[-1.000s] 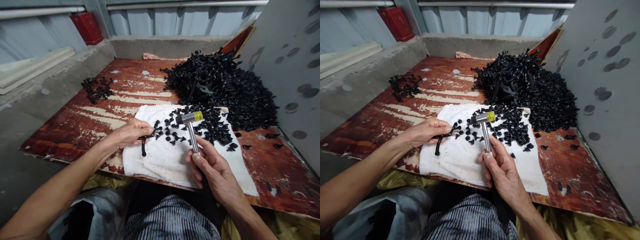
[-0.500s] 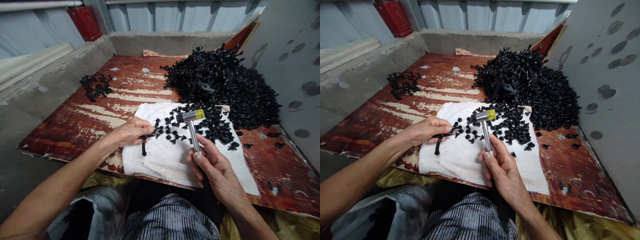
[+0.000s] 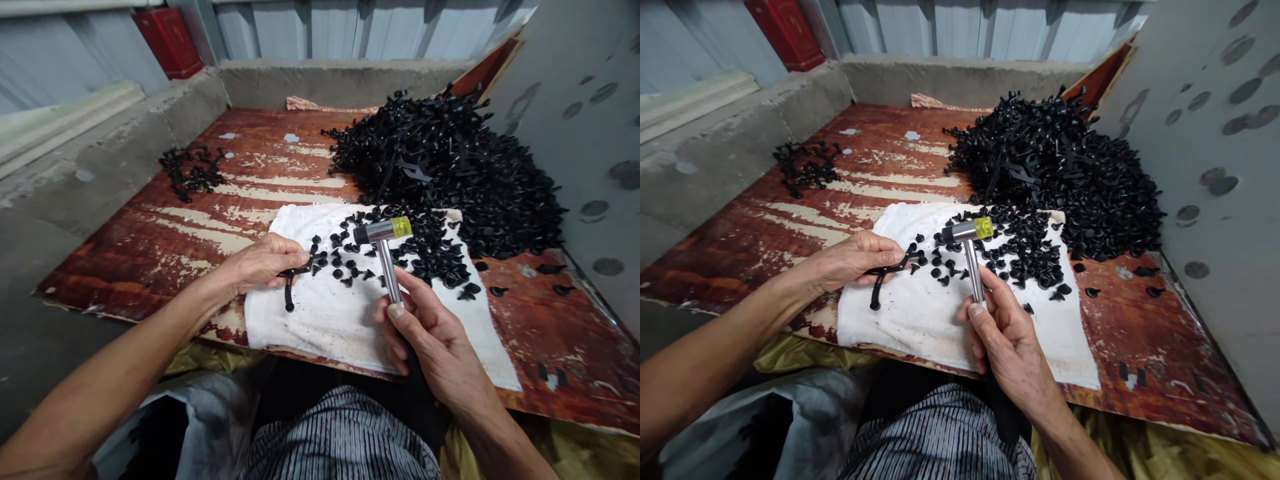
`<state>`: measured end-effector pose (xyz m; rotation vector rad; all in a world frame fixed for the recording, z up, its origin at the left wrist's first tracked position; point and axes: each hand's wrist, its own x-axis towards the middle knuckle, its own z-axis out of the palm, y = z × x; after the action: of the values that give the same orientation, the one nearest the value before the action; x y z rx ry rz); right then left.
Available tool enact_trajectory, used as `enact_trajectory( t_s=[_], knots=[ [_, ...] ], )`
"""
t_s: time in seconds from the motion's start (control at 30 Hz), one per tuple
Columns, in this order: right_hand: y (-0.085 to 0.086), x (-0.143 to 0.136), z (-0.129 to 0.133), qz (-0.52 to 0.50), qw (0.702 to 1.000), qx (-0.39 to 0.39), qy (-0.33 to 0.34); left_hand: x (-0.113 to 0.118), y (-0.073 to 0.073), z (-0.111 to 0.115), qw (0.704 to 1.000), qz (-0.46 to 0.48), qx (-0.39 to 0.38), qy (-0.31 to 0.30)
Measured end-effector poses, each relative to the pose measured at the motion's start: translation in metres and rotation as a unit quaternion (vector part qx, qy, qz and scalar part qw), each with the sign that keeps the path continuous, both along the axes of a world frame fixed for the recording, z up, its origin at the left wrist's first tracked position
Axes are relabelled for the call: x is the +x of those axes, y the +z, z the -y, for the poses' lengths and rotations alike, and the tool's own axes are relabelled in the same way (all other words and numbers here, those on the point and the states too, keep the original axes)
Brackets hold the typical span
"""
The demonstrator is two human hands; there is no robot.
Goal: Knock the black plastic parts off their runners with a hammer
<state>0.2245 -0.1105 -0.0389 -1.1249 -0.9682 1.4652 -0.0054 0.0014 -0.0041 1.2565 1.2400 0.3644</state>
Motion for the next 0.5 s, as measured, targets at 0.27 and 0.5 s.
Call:
enact_trajectory(
  t_s=[0.27, 0.5],
  knots=[
    [-0.0003, 0.0004, 0.0006, 0.003, 1.000, -0.003, -0.001, -0.0033, -0.0047, -0.0020, 1.000, 0.005, 0.022, -0.021],
    [0.0012, 0.0000, 0.0003, 0.009, 1.000, -0.002, -0.002, -0.0055, -0.0090, -0.0035, 0.999, 0.010, 0.031, -0.034]
  ],
)
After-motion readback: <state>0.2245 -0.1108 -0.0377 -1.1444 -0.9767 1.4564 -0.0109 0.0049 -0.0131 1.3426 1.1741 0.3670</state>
